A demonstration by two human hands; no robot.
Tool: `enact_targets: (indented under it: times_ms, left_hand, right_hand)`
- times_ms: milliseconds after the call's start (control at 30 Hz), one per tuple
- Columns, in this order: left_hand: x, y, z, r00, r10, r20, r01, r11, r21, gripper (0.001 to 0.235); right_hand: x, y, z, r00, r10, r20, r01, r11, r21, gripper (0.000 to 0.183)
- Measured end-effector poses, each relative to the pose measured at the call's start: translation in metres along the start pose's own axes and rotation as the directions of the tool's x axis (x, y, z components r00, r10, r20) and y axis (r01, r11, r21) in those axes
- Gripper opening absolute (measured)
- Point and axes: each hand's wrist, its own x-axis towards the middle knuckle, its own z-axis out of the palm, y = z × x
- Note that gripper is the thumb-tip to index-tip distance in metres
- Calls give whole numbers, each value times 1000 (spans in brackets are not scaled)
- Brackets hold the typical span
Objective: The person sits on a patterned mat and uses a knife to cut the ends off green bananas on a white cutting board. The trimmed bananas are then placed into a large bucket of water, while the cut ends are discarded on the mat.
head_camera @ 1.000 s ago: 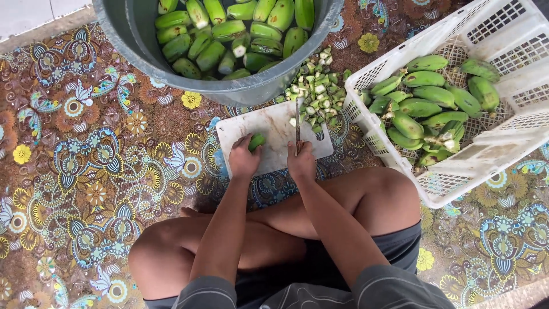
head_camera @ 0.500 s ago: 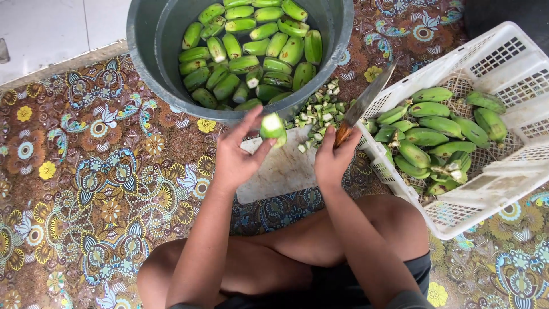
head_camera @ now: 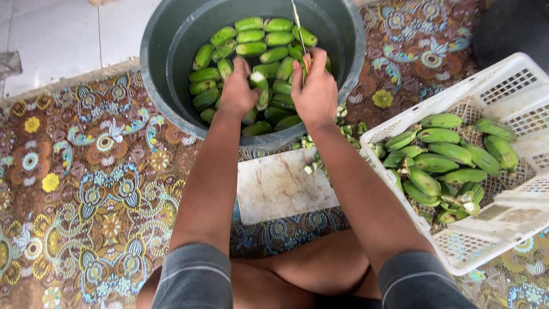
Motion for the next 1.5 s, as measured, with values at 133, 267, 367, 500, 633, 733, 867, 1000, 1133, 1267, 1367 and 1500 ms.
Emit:
enact_targets:
  times_ms: [133, 267, 367, 500, 633, 733, 867, 1000, 1133, 1267, 1367, 1500]
  left_hand:
    - [34, -13, 0, 996, 87, -3, -86, 985, 150, 34]
    - [42, -21, 5, 1000, -27, -16, 28, 999, 31, 28]
    - [39, -24, 8, 995, -96, 26, 93, 991, 92, 28]
    - [44, -27, 10, 990, -122, 65, 107, 975, 197, 22]
    - [50, -34, 20, 983, -138, 122, 92, 941, 326, 31]
    - [64, -50, 33, 903, -316, 290, -44, 604, 796, 52]
    - [62, -44, 27, 940, -261, 220, 16, 678, 735, 56]
    - [68, -58, 22, 999, -29, 29, 6, 810, 587, 36]
    - [77, -67, 29, 997, 75, 5, -64, 814, 578, 22]
    - [83, -82, 33, 933, 357, -46, -228, 685, 692, 11]
    - [88, -94, 37, 820, 567, -78, -332, 583, 742, 12]
    - [77, -85, 30, 657, 746, -110, -435, 494, 753, 10]
  right_hand:
    - [9, -4, 4, 997, -48, 64, 55, 991, -122, 20]
    - [8, 1, 6, 990, -26, 141, 50, 985, -166, 22]
    - [4, 1, 7, 988, -18, 154, 44, 986, -164, 22]
    - [7, 0, 7, 988, -14, 155, 40, 985, -167, 22]
    - [6, -3, 6, 986, -16, 165, 39, 989, -142, 22]
    - [8, -2, 6, 986, 10, 164, 17, 987, -163, 22]
    - [6, 4, 6, 990, -44, 131, 61, 990, -128, 21]
    - [5, 5, 6, 991, -40, 125, 57, 988, -142, 22]
    - [6, 4, 6, 992, -30, 124, 49, 987, -153, 22]
    - [-2, 7, 3, 997, -65, 43, 69, 993, -96, 17]
    - [-20, 25, -19, 993, -70, -91, 71, 997, 8, 19]
    - [-53, 69, -88, 969, -134, -207, 165, 976, 140, 21]
